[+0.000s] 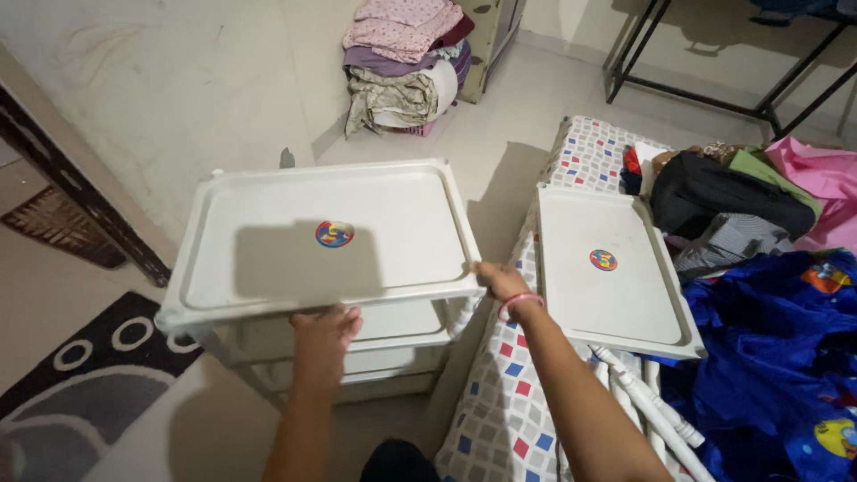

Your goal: The person disassembles a white plastic shelving unit by removing the top tray and detaching the vertical legs and horizontal crossbars. The parts are placed on the floor and on a nearby bed.

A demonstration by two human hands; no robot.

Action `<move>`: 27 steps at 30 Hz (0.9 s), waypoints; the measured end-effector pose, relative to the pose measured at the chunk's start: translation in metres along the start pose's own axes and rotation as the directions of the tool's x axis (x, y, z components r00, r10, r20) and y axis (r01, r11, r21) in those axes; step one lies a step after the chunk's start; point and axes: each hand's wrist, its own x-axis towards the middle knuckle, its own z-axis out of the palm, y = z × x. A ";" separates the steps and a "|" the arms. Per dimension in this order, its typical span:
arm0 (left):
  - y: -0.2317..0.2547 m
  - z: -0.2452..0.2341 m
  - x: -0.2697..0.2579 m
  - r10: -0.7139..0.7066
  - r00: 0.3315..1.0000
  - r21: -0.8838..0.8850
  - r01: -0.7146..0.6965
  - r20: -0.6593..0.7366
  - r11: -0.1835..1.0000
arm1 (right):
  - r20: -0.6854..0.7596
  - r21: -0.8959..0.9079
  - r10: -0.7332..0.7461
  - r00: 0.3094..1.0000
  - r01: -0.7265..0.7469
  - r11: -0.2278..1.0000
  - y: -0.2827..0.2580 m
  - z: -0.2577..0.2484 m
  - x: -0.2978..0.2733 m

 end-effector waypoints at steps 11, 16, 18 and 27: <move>0.003 -0.048 0.000 -0.056 0.971 0.038 0.066 -0.230 0.997 | 0.241 0.225 0.148 0.959 -0.204 0.953 0.022 0.024 -0.101; -0.032 -0.018 -0.024 -0.034 0.929 0.083 0.069 -0.369 0.994 | 0.411 0.180 0.178 0.894 -0.271 0.946 0.019 0.030 -0.112; -0.041 -0.003 -0.039 -0.101 0.940 0.086 0.136 -0.326 0.987 | 0.428 0.189 0.209 0.879 -0.314 0.930 0.021 0.034 -0.119; -0.055 0.052 -0.075 -0.257 0.957 -0.041 0.254 -0.137 0.966 | 0.236 0.124 0.169 0.957 -0.203 0.971 0.007 0.042 -0.126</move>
